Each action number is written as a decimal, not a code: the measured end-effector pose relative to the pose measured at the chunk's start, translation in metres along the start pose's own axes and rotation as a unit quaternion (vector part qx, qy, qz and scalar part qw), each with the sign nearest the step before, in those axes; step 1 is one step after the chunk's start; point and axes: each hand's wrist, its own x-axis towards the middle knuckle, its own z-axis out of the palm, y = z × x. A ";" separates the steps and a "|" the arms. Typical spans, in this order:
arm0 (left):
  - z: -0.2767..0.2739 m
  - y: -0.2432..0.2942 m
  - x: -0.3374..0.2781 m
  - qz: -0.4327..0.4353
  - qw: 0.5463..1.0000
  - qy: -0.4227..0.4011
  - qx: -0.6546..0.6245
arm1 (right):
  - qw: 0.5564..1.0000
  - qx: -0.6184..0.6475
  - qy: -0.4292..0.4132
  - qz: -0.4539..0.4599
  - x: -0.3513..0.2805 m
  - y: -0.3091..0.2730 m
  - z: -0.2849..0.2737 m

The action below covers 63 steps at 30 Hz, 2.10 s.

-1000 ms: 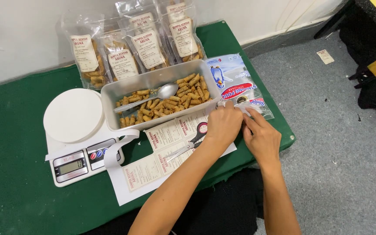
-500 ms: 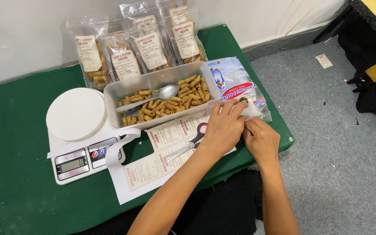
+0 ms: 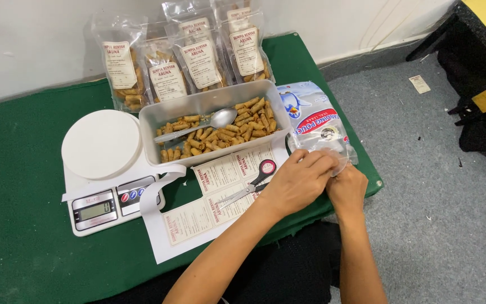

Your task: Filling small plastic bags with snacks using a spoon, weighing them on a scale, and preparing them for sealing.

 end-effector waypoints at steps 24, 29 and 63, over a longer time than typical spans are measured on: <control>0.026 -0.007 -0.040 -0.135 0.990 0.031 -0.030 | 0.989 0.139 0.037 -0.041 -0.001 -0.014 -0.005; 0.027 -0.007 -0.048 -0.156 0.988 0.019 0.005 | 0.968 0.232 0.096 -0.018 -0.015 -0.009 -0.016; -0.170 -0.111 -0.077 -0.486 0.537 0.122 -0.678 | 0.729 0.666 -0.083 0.133 0.075 -0.132 -0.016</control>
